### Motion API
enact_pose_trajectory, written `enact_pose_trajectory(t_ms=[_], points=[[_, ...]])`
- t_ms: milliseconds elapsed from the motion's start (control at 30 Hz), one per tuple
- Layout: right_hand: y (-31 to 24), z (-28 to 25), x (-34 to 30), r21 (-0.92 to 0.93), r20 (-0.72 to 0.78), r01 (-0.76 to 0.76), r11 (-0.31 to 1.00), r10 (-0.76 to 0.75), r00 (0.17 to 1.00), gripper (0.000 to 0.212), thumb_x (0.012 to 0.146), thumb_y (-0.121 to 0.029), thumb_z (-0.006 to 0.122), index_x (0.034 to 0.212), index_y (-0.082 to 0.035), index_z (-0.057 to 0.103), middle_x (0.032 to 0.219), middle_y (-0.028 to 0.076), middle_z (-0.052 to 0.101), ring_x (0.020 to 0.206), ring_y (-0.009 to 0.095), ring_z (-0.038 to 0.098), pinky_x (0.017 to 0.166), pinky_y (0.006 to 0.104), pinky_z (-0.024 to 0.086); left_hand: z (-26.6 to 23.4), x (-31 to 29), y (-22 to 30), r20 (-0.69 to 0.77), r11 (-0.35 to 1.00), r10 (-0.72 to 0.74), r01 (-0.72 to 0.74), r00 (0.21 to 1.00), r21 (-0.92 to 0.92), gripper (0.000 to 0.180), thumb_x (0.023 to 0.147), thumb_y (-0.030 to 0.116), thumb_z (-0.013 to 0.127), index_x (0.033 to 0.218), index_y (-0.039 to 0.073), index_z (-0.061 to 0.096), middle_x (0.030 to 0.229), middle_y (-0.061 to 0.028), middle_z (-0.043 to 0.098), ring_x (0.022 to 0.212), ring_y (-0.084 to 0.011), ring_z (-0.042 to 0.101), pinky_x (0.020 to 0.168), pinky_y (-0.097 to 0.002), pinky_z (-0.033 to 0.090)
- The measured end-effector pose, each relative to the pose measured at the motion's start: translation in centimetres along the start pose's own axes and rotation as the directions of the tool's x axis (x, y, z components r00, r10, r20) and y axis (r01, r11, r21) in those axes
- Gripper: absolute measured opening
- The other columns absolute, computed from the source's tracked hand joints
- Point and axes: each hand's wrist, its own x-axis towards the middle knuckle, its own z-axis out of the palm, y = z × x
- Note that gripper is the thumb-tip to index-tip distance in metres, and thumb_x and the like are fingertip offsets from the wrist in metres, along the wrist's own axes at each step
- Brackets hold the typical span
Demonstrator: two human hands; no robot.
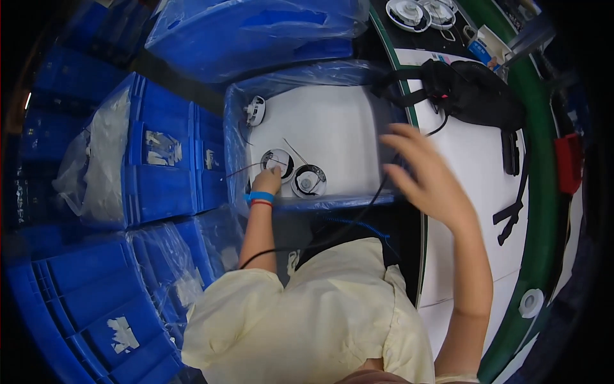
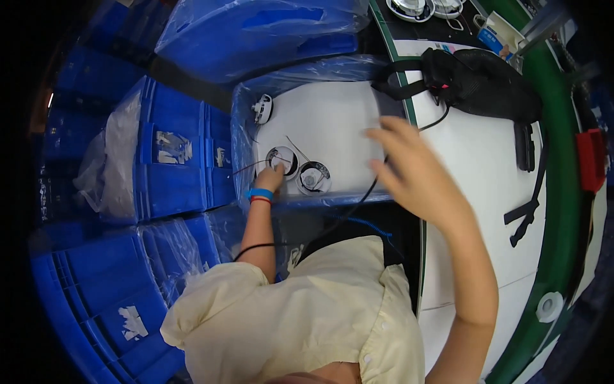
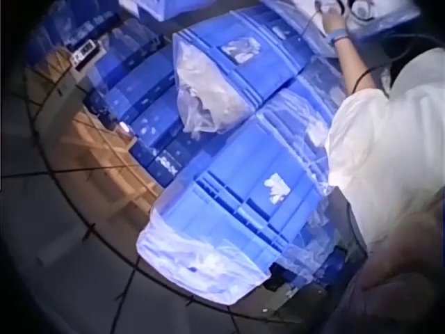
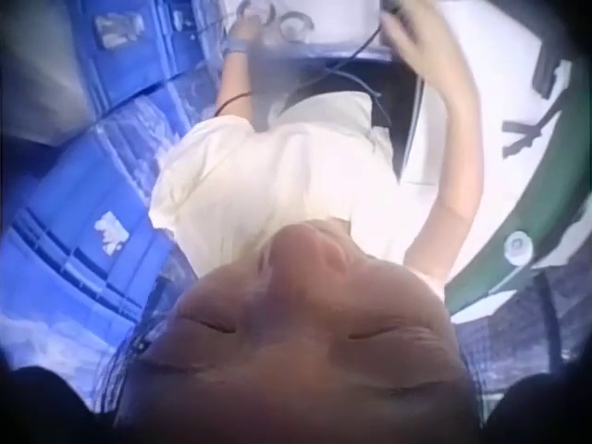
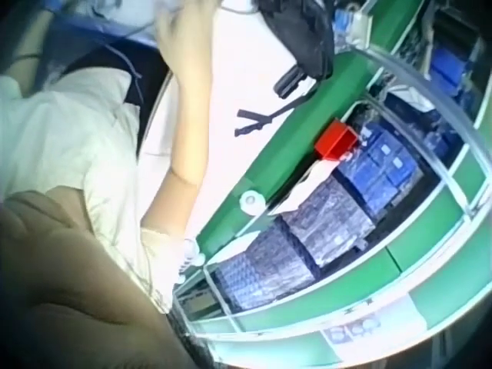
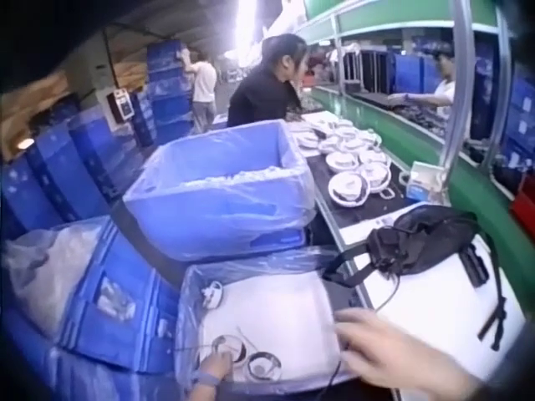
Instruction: Assembling small circular light fixtures by inserting internal components and attaching white translucent covers.
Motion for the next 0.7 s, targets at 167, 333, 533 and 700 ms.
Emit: enact_pose_trajectory(t_ms=[167, 333, 533, 700], points=[[5.0, 13.8, 11.0, -0.101, 0.55, -0.204, 0.974, 0.225, 0.804, 0.035, 0.084, -0.001, 0.049, 0.116, 0.002, 0.062, 0.111, 0.024, 0.065, 0.109, 0.037, 0.06, 0.093, 0.0416, 0.048, 5.3, 5.7, -5.2, -0.222, 0.884, -0.099, -0.017, 0.97, -0.468, 0.076, 0.086, 0.031, 0.062, 0.126, -0.024, 0.028, 0.131, -0.0444, 0.04, 0.122, -0.0495, 0.047, 0.098, -0.0485, 0.043], [10.8, 25.7, 13.2, -0.357, 0.675, -0.241, 0.902, 0.428, 0.601, 0.038, 0.079, -0.009, 0.059, 0.115, 0.003, 0.061, 0.111, 0.027, 0.064, 0.105, 0.038, 0.063, 0.089, 0.0429, 0.051, 4.0, 4.6, -4.7, 0.202, 0.211, -0.034, 0.204, 0.979, -0.956, 0.055, 0.084, 0.015, 0.054, 0.135, 0.001, 0.038, 0.12, -0.021, 0.054, 0.108, -0.0354, 0.055, 0.086, -0.0481, 0.051], [15.6, 34.4, 11.0, -0.078, 0.624, -0.367, 0.927, 0.332, 0.707, 0.035, 0.067, -0.01, 0.07, 0.1, 0.004, 0.069, 0.097, 0.026, 0.068, 0.096, 0.037, 0.066, 0.08, 0.044, 0.053, 3.9, 5.6, -4.7, 0.243, 0.256, -0.014, 0.238, 0.97, -0.937, 0.052, 0.086, 0.022, 0.056, 0.135, 0.013, 0.041, 0.119, -0.0097, 0.052, 0.092, -0.0277, 0.057, 0.074, -0.0427, 0.051], [13.6, 31.6, 13.6, -0.12, 0.952, -0.211, 0.97, 0.173, 0.253, 0.029, 0.059, -0.005, 0.07, 0.085, 0.009, 0.071, 0.094, 0.026, 0.069, 0.085, 0.035, 0.066, 0.073, 0.0447, 0.053, 3.3, 7.2, -5.2, 0.298, 0.364, 0.002, 0.277, 0.955, -0.889, 0.04, 0.089, 0.038, 0.059, 0.117, 0.009, 0.058, 0.103, -0.0081, 0.061, 0.082, -0.0203, 0.057, 0.07, -0.0356, 0.049]])
